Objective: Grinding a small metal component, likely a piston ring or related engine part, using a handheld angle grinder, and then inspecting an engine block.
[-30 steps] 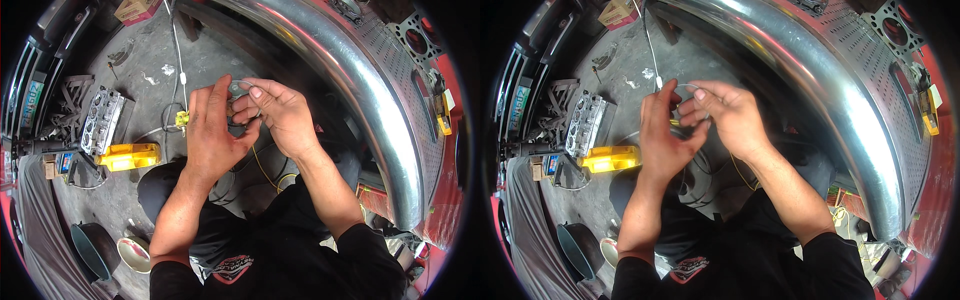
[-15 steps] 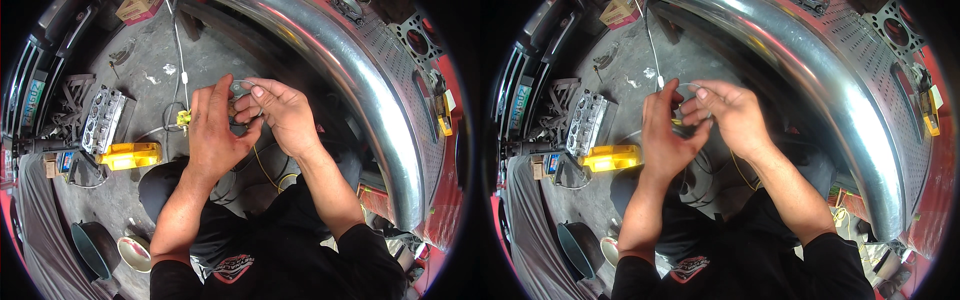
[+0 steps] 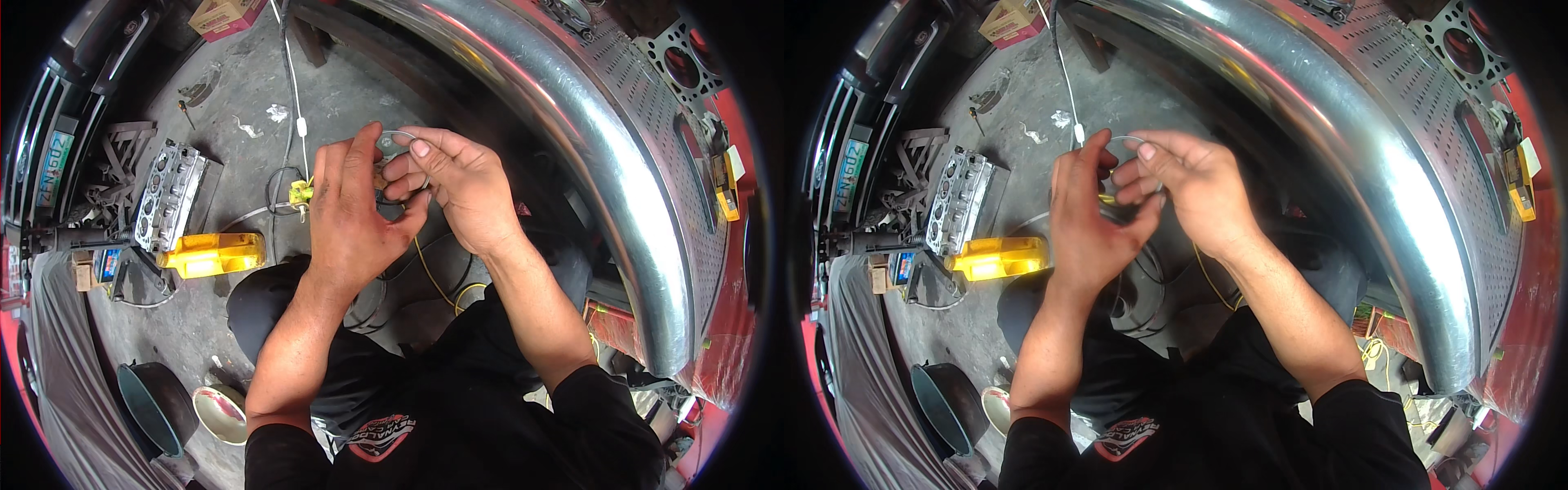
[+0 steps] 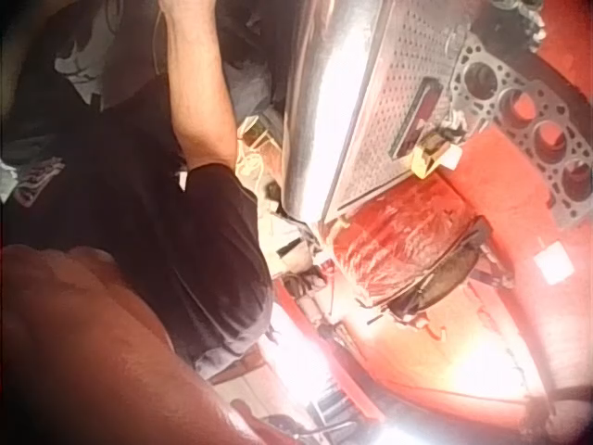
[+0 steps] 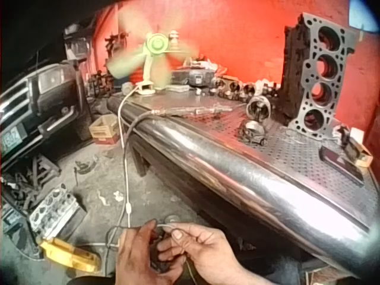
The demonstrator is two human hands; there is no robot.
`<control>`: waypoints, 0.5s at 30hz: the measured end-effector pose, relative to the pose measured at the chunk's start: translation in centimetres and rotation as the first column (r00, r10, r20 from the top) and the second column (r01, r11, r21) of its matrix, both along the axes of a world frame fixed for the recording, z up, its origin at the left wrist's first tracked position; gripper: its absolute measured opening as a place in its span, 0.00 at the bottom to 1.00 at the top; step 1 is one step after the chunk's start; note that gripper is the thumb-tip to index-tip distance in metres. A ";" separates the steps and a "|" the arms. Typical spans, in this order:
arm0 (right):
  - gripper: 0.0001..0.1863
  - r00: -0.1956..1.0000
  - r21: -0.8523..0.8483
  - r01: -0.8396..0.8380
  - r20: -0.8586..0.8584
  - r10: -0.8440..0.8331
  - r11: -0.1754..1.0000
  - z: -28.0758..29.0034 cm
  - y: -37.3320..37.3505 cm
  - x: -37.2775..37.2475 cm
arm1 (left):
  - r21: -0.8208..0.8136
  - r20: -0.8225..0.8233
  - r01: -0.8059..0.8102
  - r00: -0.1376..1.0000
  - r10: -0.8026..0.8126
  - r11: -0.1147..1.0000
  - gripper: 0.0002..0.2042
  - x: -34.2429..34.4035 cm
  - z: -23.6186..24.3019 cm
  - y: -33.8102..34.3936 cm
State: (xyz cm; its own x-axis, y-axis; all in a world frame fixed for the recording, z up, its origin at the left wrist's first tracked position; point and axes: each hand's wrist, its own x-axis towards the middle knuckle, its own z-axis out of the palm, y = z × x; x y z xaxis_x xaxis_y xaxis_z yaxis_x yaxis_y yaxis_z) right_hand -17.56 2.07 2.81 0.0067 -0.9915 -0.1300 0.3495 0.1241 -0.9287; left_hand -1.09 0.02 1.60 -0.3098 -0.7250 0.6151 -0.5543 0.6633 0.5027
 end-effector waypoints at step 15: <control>0.11 0.836 -0.264 0.268 -0.415 -0.360 0.927 -0.3 0.3 -2.0 | 0.632 0.006 -0.433 0.832 0.555 0.643 0.23 7.1 -16.2 -12.2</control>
